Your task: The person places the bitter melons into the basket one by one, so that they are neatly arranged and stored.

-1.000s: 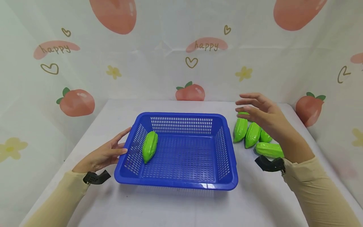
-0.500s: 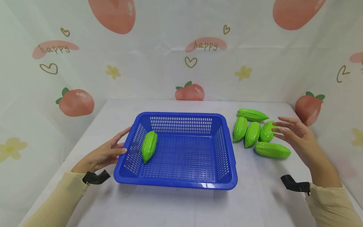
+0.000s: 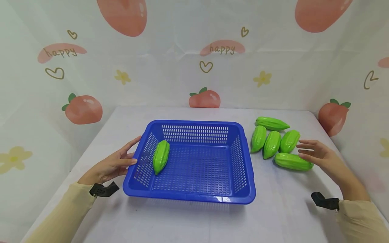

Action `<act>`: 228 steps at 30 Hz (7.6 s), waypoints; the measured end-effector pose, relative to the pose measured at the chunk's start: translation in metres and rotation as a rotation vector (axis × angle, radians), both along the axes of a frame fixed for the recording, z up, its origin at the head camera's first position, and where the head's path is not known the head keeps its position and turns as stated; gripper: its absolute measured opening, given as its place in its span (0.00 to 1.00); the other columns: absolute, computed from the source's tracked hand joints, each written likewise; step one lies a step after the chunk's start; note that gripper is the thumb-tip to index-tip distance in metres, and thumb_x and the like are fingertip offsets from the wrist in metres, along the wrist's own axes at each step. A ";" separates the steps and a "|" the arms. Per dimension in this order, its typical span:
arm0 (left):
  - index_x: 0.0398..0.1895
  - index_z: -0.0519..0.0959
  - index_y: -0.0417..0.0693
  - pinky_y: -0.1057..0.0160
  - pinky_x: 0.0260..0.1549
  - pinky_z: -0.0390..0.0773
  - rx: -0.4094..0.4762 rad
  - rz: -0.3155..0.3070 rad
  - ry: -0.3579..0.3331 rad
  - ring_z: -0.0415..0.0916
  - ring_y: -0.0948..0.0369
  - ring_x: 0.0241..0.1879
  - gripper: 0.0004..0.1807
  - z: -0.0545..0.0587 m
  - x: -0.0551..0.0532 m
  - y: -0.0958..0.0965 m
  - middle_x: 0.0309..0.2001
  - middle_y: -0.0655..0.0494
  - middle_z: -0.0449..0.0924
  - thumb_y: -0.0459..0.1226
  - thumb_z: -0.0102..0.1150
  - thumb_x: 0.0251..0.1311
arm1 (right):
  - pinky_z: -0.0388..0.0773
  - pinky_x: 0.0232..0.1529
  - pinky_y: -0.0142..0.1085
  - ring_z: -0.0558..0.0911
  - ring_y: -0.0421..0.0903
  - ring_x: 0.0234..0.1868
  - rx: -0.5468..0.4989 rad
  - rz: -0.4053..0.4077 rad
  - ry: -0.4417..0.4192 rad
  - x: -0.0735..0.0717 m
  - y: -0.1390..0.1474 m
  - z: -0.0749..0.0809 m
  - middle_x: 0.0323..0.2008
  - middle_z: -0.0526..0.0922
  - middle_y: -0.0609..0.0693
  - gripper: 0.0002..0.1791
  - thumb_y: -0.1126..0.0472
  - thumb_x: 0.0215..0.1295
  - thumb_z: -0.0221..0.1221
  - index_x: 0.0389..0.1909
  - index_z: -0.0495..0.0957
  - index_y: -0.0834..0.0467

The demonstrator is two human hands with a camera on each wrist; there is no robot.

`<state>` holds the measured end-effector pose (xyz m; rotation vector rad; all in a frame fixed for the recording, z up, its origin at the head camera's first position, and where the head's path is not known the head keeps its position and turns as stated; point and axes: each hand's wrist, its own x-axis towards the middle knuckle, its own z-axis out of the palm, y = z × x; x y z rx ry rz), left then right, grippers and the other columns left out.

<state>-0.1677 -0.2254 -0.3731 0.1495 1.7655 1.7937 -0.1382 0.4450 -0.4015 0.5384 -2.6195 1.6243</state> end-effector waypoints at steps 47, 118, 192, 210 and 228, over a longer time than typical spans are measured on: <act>0.76 0.41 0.76 0.44 0.48 0.80 0.019 0.008 -0.011 0.81 0.48 0.48 0.50 -0.001 0.000 -0.001 0.69 0.37 0.62 0.30 0.58 0.64 | 0.74 0.37 0.23 0.69 0.17 0.49 0.370 0.018 -0.083 -0.020 -0.023 0.031 0.50 0.69 0.21 0.34 0.68 0.62 0.61 0.68 0.62 0.53; 0.76 0.40 0.76 0.44 0.48 0.80 0.034 -0.011 -0.008 0.82 0.49 0.48 0.48 -0.004 -0.002 -0.003 0.65 0.41 0.68 0.30 0.56 0.65 | 0.78 0.54 0.56 0.82 0.59 0.51 -0.267 0.260 -0.565 -0.078 -0.335 0.045 0.56 0.72 0.73 0.42 0.72 0.66 0.56 0.75 0.48 0.49; 0.76 0.40 0.77 0.46 0.48 0.81 0.008 0.007 -0.008 0.82 0.49 0.48 0.50 -0.001 -0.002 0.002 0.66 0.41 0.66 0.30 0.58 0.63 | 0.82 0.49 0.51 0.76 0.55 0.50 -0.152 0.072 -0.725 -0.088 -0.380 0.001 0.58 0.70 0.66 0.39 0.65 0.65 0.61 0.74 0.56 0.49; 0.75 0.42 0.79 0.45 0.49 0.80 -0.001 0.005 -0.001 0.81 0.48 0.50 0.49 -0.003 -0.002 0.000 0.66 0.40 0.66 0.31 0.57 0.64 | 0.79 0.54 0.54 0.73 0.62 0.61 -0.144 0.099 -0.740 -0.088 -0.379 0.002 0.64 0.67 0.67 0.40 0.64 0.65 0.61 0.75 0.54 0.47; 0.75 0.41 0.79 0.45 0.49 0.80 -0.002 0.010 -0.003 0.81 0.49 0.50 0.49 -0.002 -0.002 0.000 0.67 0.39 0.64 0.30 0.58 0.64 | 0.79 0.53 0.53 0.73 0.60 0.59 -0.155 0.096 -0.749 -0.088 -0.379 0.003 0.63 0.68 0.67 0.40 0.64 0.65 0.61 0.75 0.54 0.47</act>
